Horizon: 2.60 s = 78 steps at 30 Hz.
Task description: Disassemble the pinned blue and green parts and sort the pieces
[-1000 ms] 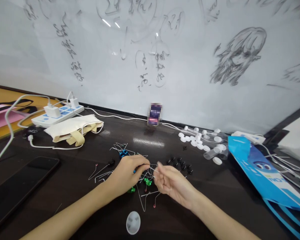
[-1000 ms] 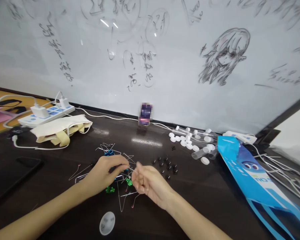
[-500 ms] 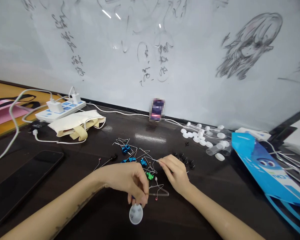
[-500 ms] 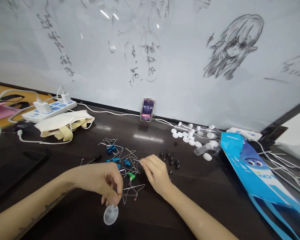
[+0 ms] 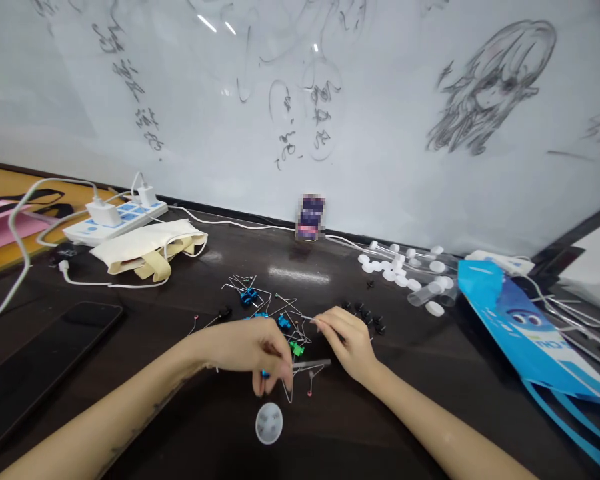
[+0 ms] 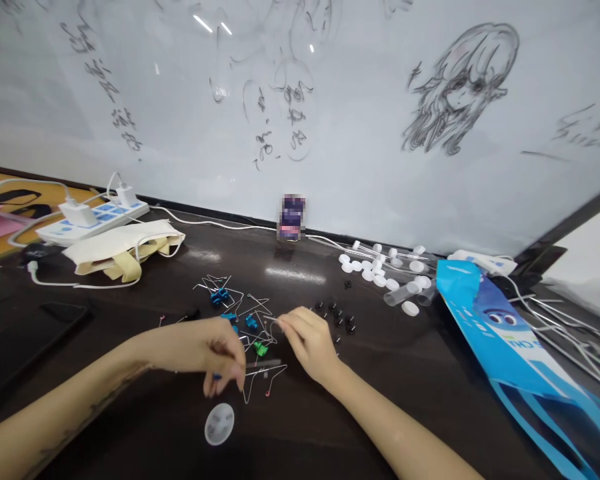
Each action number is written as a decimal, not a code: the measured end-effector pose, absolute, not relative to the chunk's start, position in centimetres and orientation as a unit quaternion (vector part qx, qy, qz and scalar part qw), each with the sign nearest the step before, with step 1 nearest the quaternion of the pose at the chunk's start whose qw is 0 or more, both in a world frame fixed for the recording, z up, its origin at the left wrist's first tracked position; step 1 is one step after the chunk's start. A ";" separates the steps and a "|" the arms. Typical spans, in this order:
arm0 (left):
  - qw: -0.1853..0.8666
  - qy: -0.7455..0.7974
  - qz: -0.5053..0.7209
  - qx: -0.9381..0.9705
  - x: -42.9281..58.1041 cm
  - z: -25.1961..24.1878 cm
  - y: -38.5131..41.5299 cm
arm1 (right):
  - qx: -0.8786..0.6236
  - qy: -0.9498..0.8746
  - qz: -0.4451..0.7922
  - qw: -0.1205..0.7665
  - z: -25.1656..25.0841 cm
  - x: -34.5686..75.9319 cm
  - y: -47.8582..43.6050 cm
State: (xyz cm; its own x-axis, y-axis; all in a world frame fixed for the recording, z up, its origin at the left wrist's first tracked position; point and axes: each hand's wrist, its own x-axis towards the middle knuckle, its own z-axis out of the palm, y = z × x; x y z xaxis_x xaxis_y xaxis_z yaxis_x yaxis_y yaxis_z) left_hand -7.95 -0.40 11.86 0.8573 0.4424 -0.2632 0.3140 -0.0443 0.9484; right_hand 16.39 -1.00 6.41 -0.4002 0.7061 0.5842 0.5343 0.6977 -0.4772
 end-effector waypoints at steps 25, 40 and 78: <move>0.306 0.483 0.338 0.748 -9.8 9.3 4.6 | -0.419 -0.787 0.163 0.423 6.7 16.5 -0.7; 0.297 0.457 0.353 0.761 -7.5 8.4 4.4 | -0.404 -0.809 0.152 0.399 6.8 16.4 -0.8; 0.008 0.469 0.144 0.871 -8.8 8.2 4.1 | -0.385 -0.817 0.154 0.402 6.5 16.6 -0.7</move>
State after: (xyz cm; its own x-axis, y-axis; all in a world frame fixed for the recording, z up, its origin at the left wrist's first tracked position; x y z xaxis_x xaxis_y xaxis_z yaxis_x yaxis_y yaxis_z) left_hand -8.83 4.11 8.16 0.5182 0.8198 0.2436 0.8152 -0.5596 0.1492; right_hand 16.57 -0.66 6.53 -0.3808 0.7519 0.5381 0.5041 0.6567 -0.5609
